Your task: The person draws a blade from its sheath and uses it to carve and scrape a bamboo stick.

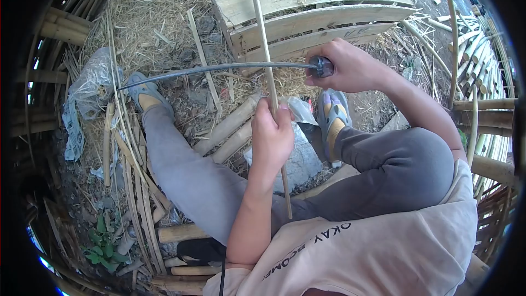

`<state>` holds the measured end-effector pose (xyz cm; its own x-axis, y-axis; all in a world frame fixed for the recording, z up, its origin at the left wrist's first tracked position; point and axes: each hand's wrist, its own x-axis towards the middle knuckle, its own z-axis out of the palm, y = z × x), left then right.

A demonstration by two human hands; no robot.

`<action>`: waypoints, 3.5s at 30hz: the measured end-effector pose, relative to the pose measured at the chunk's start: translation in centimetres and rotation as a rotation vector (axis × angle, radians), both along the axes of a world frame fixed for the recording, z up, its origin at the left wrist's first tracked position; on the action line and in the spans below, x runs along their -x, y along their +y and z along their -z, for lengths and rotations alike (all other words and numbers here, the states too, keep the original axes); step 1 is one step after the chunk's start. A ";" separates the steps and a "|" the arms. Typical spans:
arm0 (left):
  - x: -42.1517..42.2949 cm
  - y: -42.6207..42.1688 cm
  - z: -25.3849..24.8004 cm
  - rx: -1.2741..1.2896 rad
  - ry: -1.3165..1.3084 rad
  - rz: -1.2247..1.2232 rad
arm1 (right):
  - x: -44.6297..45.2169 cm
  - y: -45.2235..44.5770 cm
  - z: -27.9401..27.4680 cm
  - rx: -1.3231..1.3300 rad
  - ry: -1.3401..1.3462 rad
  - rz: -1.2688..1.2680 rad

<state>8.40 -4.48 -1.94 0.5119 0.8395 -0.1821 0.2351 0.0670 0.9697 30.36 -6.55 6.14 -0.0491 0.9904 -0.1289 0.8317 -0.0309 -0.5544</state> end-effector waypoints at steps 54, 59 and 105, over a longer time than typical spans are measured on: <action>-0.4 1.4 -3.7 -0.113 0.144 -0.054 | 0.1 4.4 -1.8 -0.020 -0.705 0.091; 0.5 1.0 -3.7 -0.131 0.148 -0.019 | -4.9 4.8 -2.2 -0.053 -0.726 0.248; 1.9 0.8 -4.7 -0.412 -0.024 -0.059 | -0.5 4.8 -6.2 -0.224 -0.708 0.177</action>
